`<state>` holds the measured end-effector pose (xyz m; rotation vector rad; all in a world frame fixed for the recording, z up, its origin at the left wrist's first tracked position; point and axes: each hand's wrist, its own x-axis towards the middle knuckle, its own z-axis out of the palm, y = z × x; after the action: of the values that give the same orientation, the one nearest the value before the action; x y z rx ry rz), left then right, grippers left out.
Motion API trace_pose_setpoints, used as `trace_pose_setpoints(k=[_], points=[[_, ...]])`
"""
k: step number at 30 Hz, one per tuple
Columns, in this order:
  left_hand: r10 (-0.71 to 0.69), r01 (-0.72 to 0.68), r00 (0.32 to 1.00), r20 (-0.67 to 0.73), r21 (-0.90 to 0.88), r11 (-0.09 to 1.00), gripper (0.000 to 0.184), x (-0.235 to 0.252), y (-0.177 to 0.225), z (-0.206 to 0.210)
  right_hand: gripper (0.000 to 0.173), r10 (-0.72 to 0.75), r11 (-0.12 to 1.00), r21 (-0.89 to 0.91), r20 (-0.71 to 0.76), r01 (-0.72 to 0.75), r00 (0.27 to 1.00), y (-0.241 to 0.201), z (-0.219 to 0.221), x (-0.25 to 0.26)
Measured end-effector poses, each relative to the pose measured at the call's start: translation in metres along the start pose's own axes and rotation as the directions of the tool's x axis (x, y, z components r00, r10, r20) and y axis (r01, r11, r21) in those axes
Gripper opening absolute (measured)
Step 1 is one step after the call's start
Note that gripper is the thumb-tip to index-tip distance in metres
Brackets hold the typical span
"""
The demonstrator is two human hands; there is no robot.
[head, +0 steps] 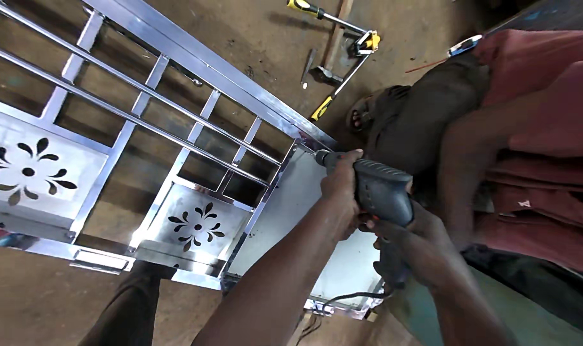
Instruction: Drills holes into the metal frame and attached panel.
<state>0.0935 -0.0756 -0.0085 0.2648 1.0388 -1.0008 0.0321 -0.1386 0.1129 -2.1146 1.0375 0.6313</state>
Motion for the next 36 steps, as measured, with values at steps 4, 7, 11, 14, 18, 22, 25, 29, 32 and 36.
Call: trace_pose_setpoints(k=[4,7,11,14,18,22,25,29,32,36], points=[[-0.006,0.006,1.000,-0.005,0.008,1.000,0.060,-0.001,0.002,0.001,0.044,0.001,1.000,-0.006,0.003,-0.001,1.000,0.000,0.000,0.002],[-0.007,0.007,1.000,-0.016,-0.005,1.000,0.060,0.000,0.003,0.001,0.044,-0.009,1.000,-0.003,0.006,0.010,1.000,-0.001,0.000,0.003],[-0.009,0.009,1.000,-0.027,-0.006,1.000,0.060,-0.002,0.004,0.003,0.043,-0.014,1.000,0.000,0.014,0.014,1.000,-0.001,-0.001,0.005],[0.010,-0.010,1.000,-0.017,-0.008,1.000,0.059,-0.001,0.005,0.005,0.042,0.011,1.000,-0.005,0.024,-0.011,1.000,-0.006,-0.003,0.008],[0.027,-0.027,1.000,0.005,-0.018,0.999,0.058,0.003,0.010,0.012,0.041,0.048,0.999,0.000,0.061,-0.048,0.997,-0.019,-0.011,0.017],[0.011,-0.011,1.000,-0.006,-0.020,1.000,0.061,0.001,0.012,0.017,0.038,0.079,0.996,0.027,0.092,-0.081,0.993,-0.025,-0.013,0.019],[0.014,-0.015,1.000,-0.021,-0.035,0.999,0.057,-0.002,0.013,0.017,0.038,0.092,0.995,0.023,0.079,-0.094,0.993,-0.025,-0.010,0.018],[0.021,-0.023,0.999,-0.030,-0.060,0.998,0.053,0.000,0.011,0.016,0.035,0.101,0.995,0.009,0.078,-0.102,0.992,-0.022,-0.009,0.019],[0.028,-0.031,0.999,-0.044,-0.062,0.998,0.052,0.001,0.011,0.016,0.039,0.085,0.996,-0.019,0.072,-0.084,0.994,-0.021,-0.009,0.019],[0.028,-0.031,0.998,-0.055,-0.053,0.998,0.055,-0.001,0.011,0.015,0.039,0.094,0.995,-0.034,0.078,-0.091,0.992,-0.023,-0.009,0.018]])
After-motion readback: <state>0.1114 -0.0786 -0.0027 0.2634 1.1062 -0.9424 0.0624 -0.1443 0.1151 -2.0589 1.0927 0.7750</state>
